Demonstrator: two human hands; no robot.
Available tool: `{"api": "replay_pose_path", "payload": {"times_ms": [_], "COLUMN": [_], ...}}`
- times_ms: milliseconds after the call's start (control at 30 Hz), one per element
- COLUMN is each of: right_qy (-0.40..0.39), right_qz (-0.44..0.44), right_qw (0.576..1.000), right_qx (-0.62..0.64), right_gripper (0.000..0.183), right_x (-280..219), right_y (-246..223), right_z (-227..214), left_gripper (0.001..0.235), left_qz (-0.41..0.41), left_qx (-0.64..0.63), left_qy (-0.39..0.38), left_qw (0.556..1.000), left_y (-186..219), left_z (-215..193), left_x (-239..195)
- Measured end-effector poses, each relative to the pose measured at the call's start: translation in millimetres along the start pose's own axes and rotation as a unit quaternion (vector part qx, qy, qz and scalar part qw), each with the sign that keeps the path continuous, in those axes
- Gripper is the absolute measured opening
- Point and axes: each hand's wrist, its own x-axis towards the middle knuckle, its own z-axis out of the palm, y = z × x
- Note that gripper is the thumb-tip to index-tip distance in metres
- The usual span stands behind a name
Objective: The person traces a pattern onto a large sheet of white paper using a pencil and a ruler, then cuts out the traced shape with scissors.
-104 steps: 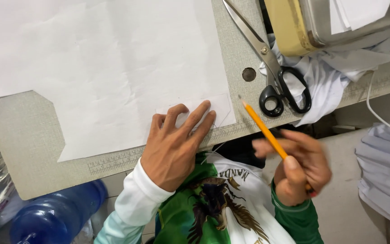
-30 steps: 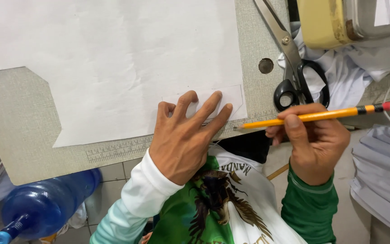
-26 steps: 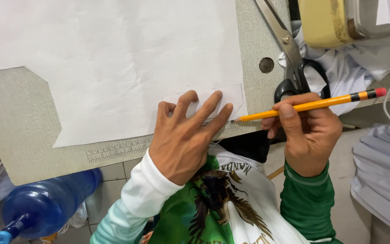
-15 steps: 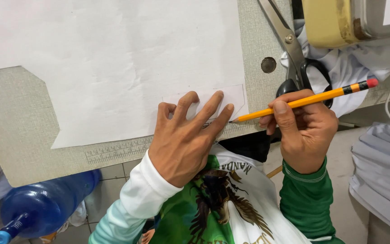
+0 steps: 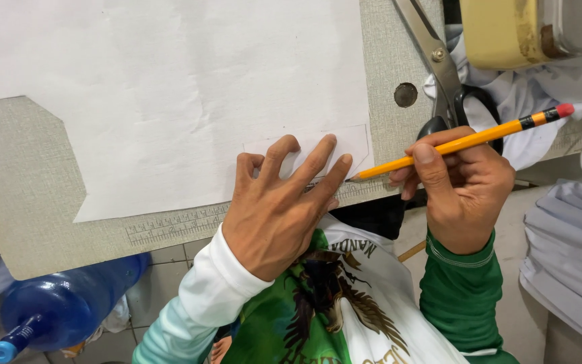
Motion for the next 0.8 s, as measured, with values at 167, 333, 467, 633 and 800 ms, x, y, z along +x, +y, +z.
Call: {"api": "replay_pose_path", "payload": {"times_ms": [167, 333, 467, 633, 800], "right_qy": [-0.005, -0.001, 0.006, 0.043, 0.174], "right_qz": [-0.005, -0.005, -0.015, -0.046, -0.149], "right_qw": [1.000, 1.000, 0.999, 0.997, 0.971], "right_qx": [-0.005, -0.012, -0.031, -0.053, -0.072], "right_gripper": [0.020, 0.019, 0.021, 0.022, 0.026], "right_x": [0.9, 1.5, 3.8, 6.5, -3.2], "right_y": [0.5, -1.9, -2.9, 4.6, 7.6], "right_z": [0.3, 2.1, 1.6, -3.3, -21.1], "left_gripper": [0.042, 0.039, 0.039, 0.036, 0.033], "left_qz": [-0.001, 0.000, 0.000, 0.001, -0.003], "left_qx": [0.003, -0.004, -0.001, -0.003, -0.007], "left_qy": [-0.003, -0.001, -0.002, 0.001, 0.010], "left_qw": [1.000, 1.000, 1.000, 1.000, 1.000], "left_y": [0.0, -0.1, -0.4, -0.4, 0.6], "left_z": [1.1, 0.5, 0.1, -0.6, 0.1], "left_x": [-0.9, -0.8, -0.3, 0.3, -0.5]}}
